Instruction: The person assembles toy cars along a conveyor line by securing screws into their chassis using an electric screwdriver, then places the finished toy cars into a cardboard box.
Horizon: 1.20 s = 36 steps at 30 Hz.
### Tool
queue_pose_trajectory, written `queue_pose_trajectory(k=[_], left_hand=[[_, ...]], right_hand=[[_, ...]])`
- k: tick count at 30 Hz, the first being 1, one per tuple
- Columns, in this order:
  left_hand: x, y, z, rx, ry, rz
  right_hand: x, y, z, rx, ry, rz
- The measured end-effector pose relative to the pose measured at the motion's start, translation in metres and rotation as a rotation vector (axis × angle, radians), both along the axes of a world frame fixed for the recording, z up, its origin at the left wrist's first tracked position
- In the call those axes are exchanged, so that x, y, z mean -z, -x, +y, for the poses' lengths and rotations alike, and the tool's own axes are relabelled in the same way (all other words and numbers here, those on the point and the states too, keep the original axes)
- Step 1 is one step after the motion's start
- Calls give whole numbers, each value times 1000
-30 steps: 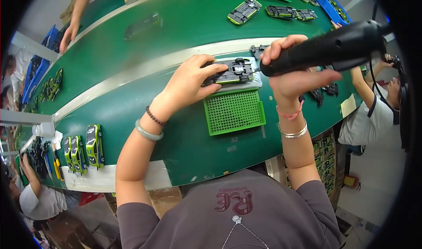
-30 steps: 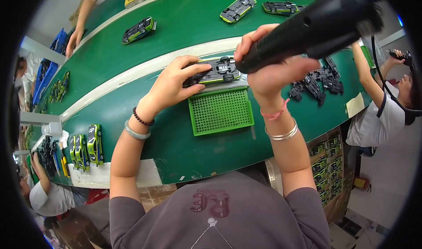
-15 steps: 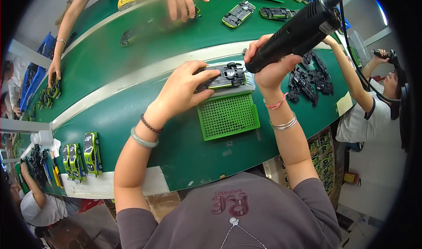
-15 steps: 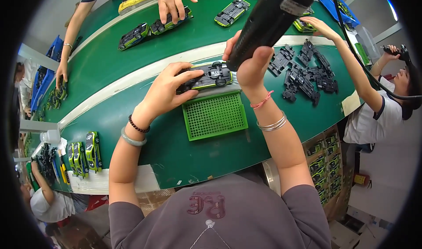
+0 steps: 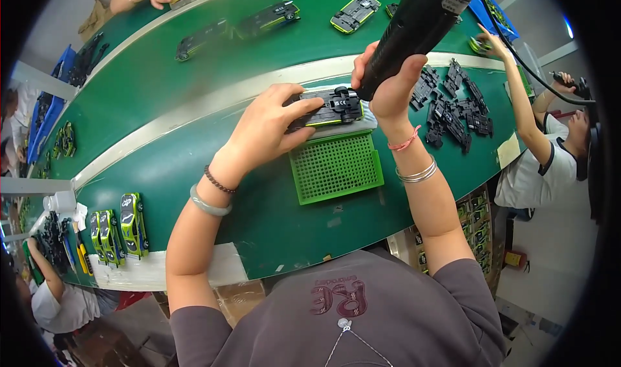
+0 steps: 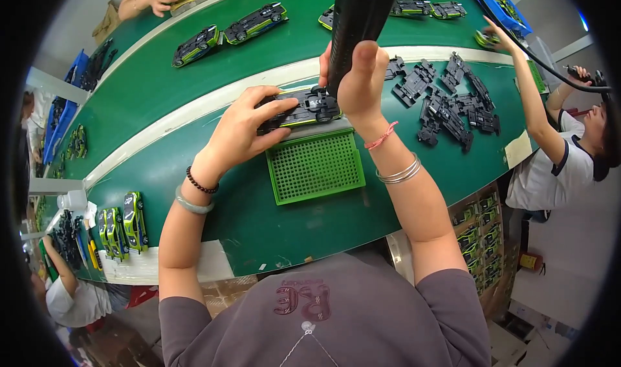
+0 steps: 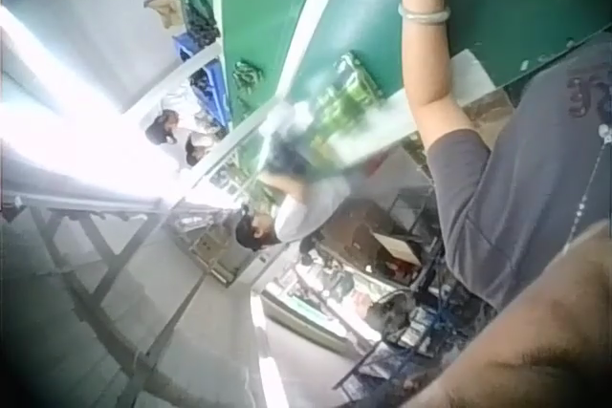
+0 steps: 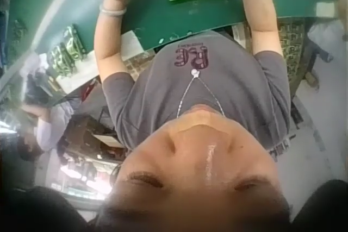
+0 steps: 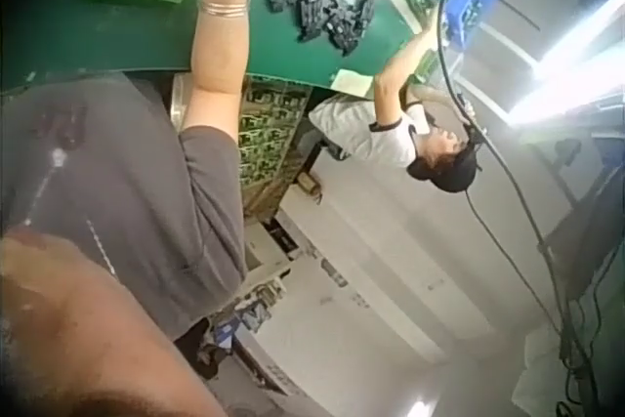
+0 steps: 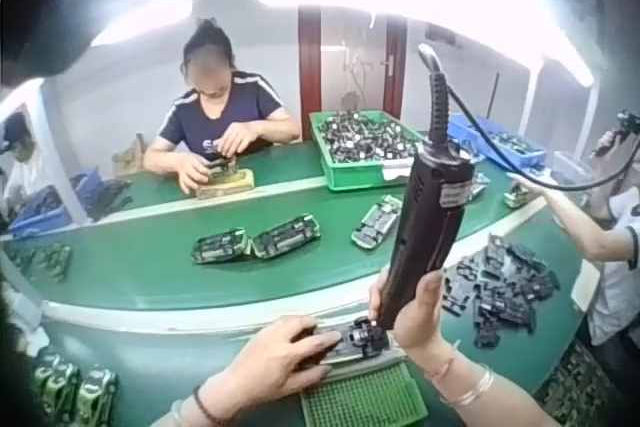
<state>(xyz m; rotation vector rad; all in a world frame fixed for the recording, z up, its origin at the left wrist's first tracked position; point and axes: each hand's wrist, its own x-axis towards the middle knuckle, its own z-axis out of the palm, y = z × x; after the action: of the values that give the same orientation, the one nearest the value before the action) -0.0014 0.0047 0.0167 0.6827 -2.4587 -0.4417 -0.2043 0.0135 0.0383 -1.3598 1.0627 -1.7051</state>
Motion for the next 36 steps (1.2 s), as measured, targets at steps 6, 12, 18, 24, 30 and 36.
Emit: queue_pose_trajectory(k=[6, 12, 18, 24, 30, 36], left_hand=[[3, -2, -3, -1, -18, 8], [11, -4, -3, -22, 44, 93], [10, -1, -3, 2, 16, 72], [12, -3, -3, -4, 10, 84], [14, -2, -4, -12, 65, 134], [11, -5, -5, 19, 47, 97]], right_hand=[[-3, -1, 3, 5, 148, -224], [-16, -40, 58, -258, 198, -352], [27, -51, 68, -309, 40, -363], [32, -51, 70, -271, -46, -311], [31, -61, 70, -173, -30, -313], [25, -68, 70, -122, -58, -214]])
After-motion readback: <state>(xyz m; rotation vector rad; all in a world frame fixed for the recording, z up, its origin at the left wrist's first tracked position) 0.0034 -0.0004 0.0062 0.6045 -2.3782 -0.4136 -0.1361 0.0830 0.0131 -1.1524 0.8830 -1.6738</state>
